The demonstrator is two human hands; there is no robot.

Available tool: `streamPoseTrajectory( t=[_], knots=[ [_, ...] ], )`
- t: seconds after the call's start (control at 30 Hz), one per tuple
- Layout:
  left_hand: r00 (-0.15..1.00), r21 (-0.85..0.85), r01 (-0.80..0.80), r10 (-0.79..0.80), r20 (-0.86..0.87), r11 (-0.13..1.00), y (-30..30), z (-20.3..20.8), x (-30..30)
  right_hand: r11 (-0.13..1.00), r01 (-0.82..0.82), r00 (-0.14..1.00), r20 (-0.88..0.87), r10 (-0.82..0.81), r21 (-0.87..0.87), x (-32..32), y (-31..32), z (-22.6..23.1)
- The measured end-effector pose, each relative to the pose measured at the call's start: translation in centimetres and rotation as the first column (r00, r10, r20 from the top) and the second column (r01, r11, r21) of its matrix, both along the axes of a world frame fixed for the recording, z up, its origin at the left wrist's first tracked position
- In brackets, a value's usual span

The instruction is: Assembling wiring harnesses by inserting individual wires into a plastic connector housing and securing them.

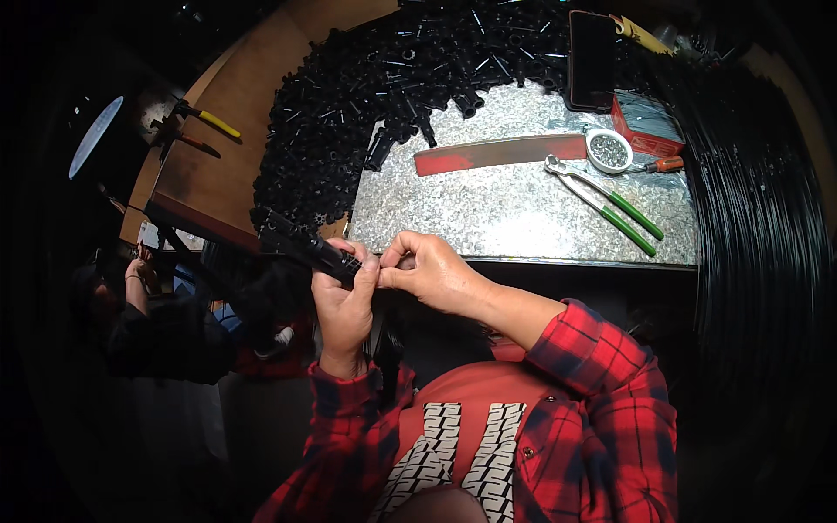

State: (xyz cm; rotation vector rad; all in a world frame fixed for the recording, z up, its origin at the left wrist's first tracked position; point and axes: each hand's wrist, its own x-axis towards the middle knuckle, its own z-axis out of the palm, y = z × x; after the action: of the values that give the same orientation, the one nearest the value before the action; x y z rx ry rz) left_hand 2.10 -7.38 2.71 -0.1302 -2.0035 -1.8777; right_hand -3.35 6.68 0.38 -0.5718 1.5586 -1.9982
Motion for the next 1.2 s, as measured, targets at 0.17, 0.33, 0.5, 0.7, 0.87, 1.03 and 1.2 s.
streamPoseTrajectory(
  t=[0.17,0.33,0.5,0.7,0.87,1.03,1.2],
  knots=[
    [1.0,-0.009,-0.013,0.013,-0.028,1.0,0.1,0.0,0.2,0.998,-0.045,0.999,-0.013,0.046,0.039,-0.7,0.1,-0.1],
    [0.993,-0.115,-0.048,0.035,-0.113,0.992,0.3,-0.8,0.2,0.996,-0.078,0.996,-0.027,0.079,0.043,-0.9,0.4,0.5],
    [0.989,-0.18,-0.031,0.004,-0.146,0.983,0.9,-1.2,-0.1,0.997,-0.072,0.997,-0.02,0.072,0.019,-0.9,1.1,0.0],
    [0.992,-0.121,-0.01,-0.005,-0.127,0.993,2.0,-1.3,-0.3,0.978,0.069,0.962,-0.271,-0.013,0.197,-0.3,5.4,1.3],
    [0.999,0.096,0.007,-0.003,-0.037,0.995,0.5,-0.1,-0.8,0.687,0.648,0.516,-0.853,-0.08,0.327,-2.0,13.6,1.8],
    [0.979,0.377,0.202,-0.171,-0.113,0.904,1.4,-2.2,-1.7,0.114,0.826,0.518,-0.823,0.231,0.552,-2.0,19.2,1.4],
    [0.958,0.284,0.284,-0.258,-0.125,0.916,2.1,-1.9,-1.6,0.051,0.872,0.46,-0.851,0.253,0.487,-1.4,20.8,-0.2]
  ],
)
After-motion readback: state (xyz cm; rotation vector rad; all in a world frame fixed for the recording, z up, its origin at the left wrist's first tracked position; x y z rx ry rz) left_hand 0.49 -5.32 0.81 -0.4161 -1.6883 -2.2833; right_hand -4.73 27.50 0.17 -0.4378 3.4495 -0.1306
